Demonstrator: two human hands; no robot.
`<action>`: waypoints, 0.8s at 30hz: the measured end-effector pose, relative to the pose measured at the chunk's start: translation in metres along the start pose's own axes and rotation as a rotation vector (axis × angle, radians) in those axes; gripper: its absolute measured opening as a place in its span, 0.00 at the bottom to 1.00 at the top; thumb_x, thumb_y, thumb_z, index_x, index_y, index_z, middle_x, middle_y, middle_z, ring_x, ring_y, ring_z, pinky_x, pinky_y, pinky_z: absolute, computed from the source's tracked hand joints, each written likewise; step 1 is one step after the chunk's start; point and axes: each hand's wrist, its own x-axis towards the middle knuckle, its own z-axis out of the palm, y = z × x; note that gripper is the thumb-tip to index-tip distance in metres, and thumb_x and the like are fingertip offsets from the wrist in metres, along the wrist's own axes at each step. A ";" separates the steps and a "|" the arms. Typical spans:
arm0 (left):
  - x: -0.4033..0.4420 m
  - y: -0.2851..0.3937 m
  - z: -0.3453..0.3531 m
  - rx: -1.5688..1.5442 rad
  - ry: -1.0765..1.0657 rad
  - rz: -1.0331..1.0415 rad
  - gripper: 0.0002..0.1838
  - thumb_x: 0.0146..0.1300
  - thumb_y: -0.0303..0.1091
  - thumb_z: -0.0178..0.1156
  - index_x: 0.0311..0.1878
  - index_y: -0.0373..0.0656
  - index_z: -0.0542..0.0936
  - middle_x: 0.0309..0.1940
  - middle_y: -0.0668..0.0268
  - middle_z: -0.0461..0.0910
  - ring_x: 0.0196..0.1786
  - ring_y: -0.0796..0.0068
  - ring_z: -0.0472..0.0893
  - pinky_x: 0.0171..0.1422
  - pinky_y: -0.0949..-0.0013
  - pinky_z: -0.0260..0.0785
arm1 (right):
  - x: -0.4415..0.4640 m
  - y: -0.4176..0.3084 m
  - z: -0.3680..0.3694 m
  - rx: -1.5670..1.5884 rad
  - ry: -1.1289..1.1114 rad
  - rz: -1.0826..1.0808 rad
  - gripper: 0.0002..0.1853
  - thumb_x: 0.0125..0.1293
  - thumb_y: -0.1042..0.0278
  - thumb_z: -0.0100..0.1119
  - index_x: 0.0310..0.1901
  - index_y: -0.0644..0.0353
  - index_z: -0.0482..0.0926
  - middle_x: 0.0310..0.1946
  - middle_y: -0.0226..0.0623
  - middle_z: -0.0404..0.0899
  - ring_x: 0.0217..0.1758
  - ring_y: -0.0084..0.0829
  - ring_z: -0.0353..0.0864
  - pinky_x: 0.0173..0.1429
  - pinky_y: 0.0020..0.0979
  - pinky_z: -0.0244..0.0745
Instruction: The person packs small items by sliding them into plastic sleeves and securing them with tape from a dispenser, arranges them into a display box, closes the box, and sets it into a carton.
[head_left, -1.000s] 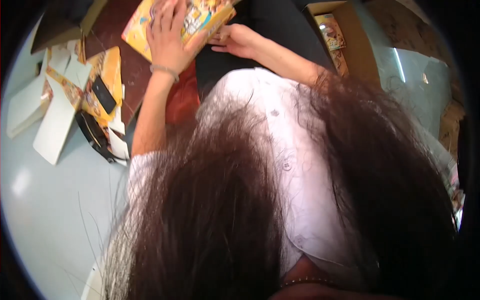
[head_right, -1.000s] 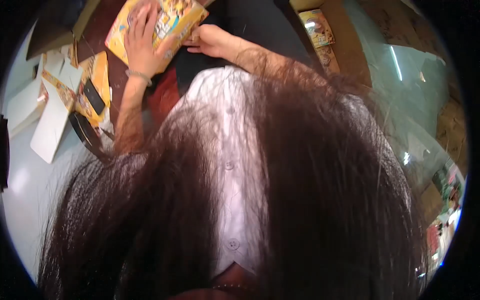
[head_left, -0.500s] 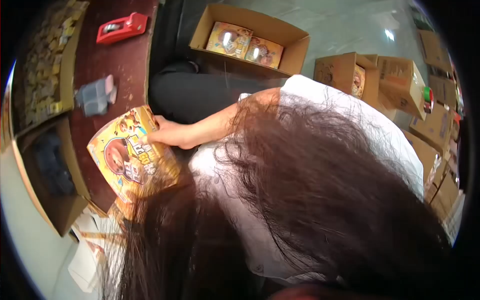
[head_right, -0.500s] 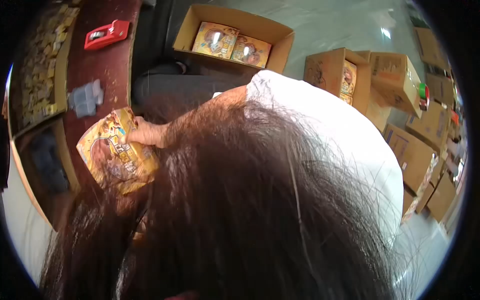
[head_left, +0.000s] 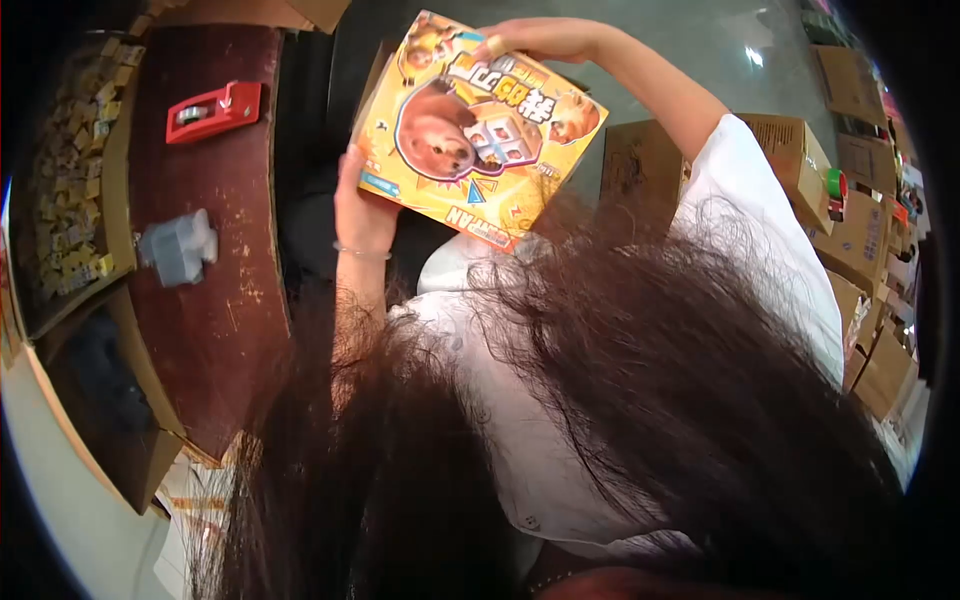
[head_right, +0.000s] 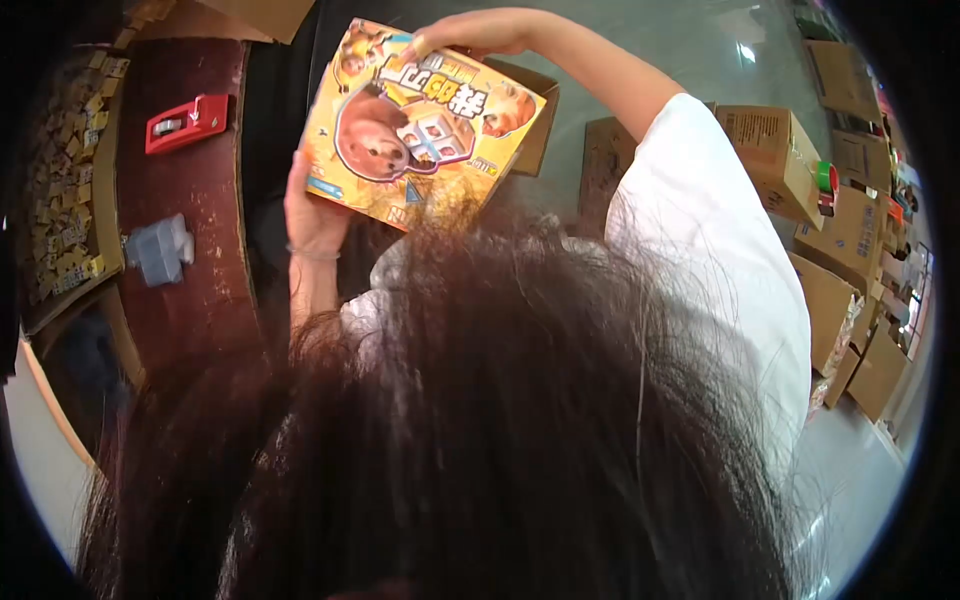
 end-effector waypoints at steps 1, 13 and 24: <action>0.004 -0.005 0.010 -0.012 -0.010 0.015 0.29 0.74 0.48 0.51 0.72 0.45 0.68 0.66 0.64 0.75 0.67 0.66 0.75 0.67 0.58 0.71 | 0.008 0.004 -0.005 0.063 -0.029 0.056 0.35 0.70 0.40 0.57 0.66 0.62 0.73 0.54 0.35 0.83 0.51 0.19 0.83 0.58 0.25 0.78; 0.009 -0.066 0.027 -0.126 0.372 0.164 0.32 0.71 0.55 0.54 0.71 0.46 0.65 0.67 0.59 0.70 0.67 0.55 0.71 0.70 0.42 0.68 | 0.000 0.112 0.147 0.989 0.711 -0.198 0.37 0.71 0.45 0.58 0.76 0.46 0.56 0.68 0.38 0.68 0.72 0.40 0.66 0.68 0.52 0.71; -0.026 -0.104 0.023 0.001 -0.179 -0.465 0.37 0.73 0.43 0.58 0.78 0.43 0.55 0.64 0.55 0.69 0.65 0.58 0.74 0.70 0.56 0.67 | -0.052 0.176 -0.033 0.247 0.752 0.221 0.38 0.61 0.45 0.66 0.68 0.58 0.72 0.55 0.41 0.80 0.52 0.34 0.83 0.56 0.38 0.80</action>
